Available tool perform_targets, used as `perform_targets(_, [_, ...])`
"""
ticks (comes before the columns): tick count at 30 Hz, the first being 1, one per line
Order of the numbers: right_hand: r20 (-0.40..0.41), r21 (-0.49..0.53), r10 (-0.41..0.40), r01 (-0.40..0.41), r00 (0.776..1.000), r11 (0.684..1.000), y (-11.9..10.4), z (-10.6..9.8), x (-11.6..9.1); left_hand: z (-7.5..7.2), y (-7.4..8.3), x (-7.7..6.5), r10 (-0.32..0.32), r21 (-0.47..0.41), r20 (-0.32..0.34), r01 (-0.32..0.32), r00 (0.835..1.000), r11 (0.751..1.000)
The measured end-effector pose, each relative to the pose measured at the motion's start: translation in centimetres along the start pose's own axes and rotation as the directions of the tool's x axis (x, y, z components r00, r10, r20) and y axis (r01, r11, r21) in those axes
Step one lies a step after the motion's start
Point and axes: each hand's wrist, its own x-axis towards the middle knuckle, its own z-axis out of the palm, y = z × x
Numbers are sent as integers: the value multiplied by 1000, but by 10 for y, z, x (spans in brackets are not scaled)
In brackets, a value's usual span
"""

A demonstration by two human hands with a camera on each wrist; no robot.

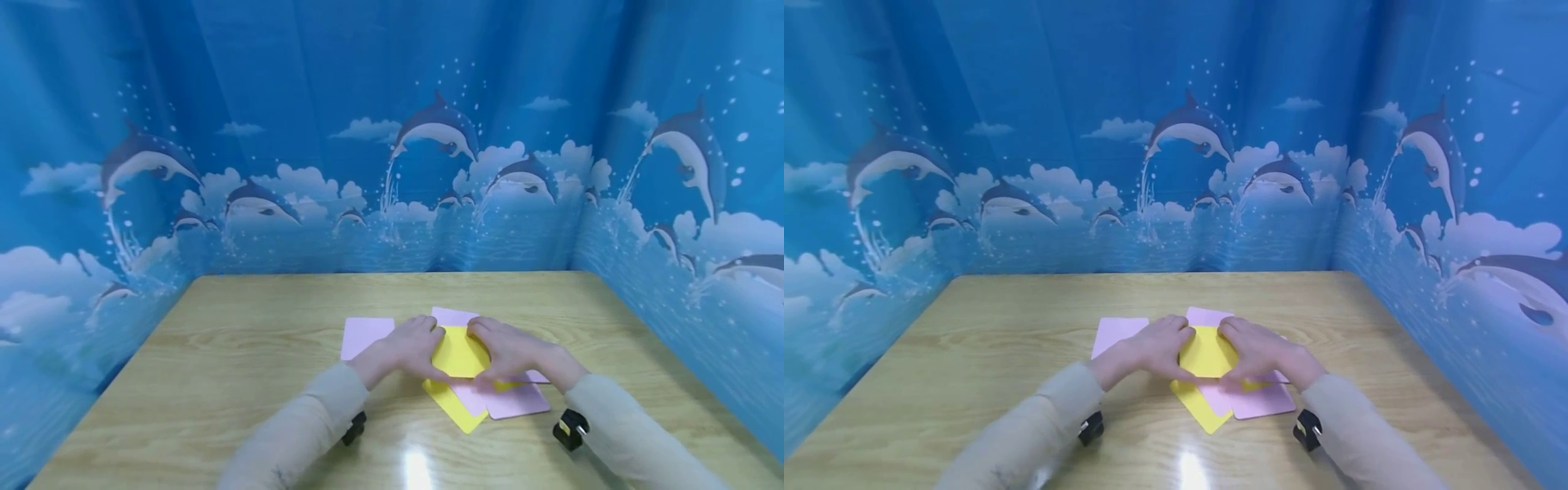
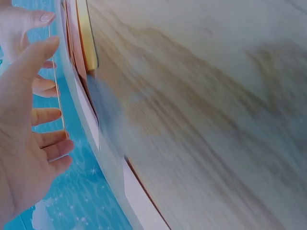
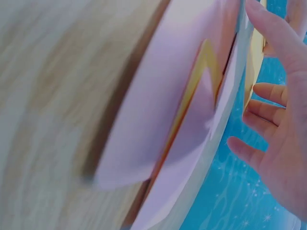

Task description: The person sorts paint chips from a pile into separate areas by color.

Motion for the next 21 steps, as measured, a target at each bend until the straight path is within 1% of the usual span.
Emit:
perform_targets(4, [-56, -5, -73, 73, 996, 997, -7, -1, 9, 0, -10, -8, 24, 18, -28, -23, 999, 1000])
perform_targets(8, [-84, -20, -101, 100, 991, 995, -15, -1, 15, 1, -18, -17, 56, 40, -51, -54, 997, 998])
perform_targets(11, [-96, -33, -124, 121, 988, 992, -21, 0, 18, 1, -23, -24, 69, 40, -61, -67, 996, 997])
perform_targets(18, [-113, -66, -182, 176, 977, 982, -38, 1, 29, -1, -33, -45, 69, 29, -71, -67, 995, 997])
perform_targets(21, [-115, -81, -202, 193, 973, 978, -45, 4, 33, 1, -36, -53, 63, 4, -64, -63, 996, 998])
